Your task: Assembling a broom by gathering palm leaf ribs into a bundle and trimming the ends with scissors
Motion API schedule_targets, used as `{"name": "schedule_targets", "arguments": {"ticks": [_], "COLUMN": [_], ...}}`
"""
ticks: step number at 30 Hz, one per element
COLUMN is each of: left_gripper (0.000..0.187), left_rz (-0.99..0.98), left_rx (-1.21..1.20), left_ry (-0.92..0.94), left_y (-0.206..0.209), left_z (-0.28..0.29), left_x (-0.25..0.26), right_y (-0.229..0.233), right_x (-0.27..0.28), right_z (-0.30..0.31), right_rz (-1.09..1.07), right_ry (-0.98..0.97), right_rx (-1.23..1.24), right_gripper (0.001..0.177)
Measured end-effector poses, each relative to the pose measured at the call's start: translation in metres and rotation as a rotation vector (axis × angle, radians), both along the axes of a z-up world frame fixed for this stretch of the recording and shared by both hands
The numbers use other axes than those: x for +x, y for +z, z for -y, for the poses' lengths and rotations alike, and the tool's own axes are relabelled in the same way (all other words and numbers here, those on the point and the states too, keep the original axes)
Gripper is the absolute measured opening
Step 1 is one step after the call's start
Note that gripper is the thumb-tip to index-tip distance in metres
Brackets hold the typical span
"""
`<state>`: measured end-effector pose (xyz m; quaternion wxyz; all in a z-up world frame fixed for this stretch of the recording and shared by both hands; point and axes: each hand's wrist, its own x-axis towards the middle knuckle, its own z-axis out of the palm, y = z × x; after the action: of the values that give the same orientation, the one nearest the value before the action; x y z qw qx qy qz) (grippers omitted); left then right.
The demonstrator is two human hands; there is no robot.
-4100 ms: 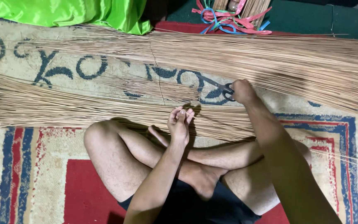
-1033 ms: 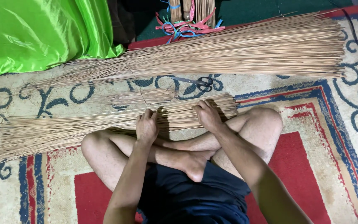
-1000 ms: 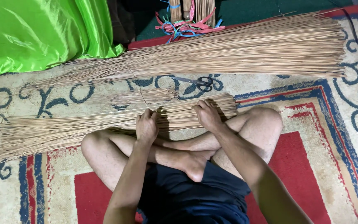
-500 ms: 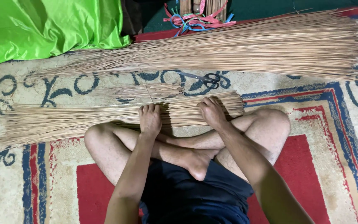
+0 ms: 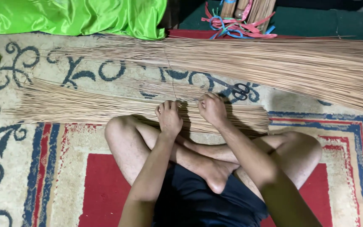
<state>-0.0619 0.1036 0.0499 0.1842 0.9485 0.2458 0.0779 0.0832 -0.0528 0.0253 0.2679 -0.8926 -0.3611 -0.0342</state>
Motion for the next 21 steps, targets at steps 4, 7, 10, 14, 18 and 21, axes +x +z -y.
{"name": "schedule_targets", "arguments": {"ticks": [4, 7, 10, 14, 18, 21], "left_gripper": [0.047, 0.050, 0.047, 0.047, 0.033, 0.029], "left_rz": [-0.035, -0.032, 0.019, 0.126, 0.250, 0.248], "left_rx": [-0.042, -0.104, -0.260, -0.452, -0.617, -0.563], "left_ry": [0.052, 0.062, 0.251, 0.439, 0.562, 0.576], "left_y": [-0.004, -0.002, 0.000, -0.014, -0.014, -0.017], "left_z": [-0.005, -0.004, -0.006, -0.015, -0.023, -0.024], "left_x": [0.000, -0.002, 0.000, 0.006, 0.009, 0.007], "right_y": [0.004, 0.005, 0.019, 0.007, 0.001, 0.001], "right_x": [-0.007, -0.001, -0.003, -0.009, -0.011, -0.017], "right_z": [-0.078, -0.116, -0.136, -0.148, -0.146, -0.142], "right_rz": [-0.322, -0.416, -0.538, -0.516, -0.587, -0.566], "right_ry": [-0.088, -0.146, -0.222, -0.285, -0.306, -0.295], "right_rx": [-0.095, -0.266, -0.381, -0.442, -0.347, -0.219], "right_gripper": [0.014, 0.020, 0.036, 0.031, 0.028, 0.020]}}
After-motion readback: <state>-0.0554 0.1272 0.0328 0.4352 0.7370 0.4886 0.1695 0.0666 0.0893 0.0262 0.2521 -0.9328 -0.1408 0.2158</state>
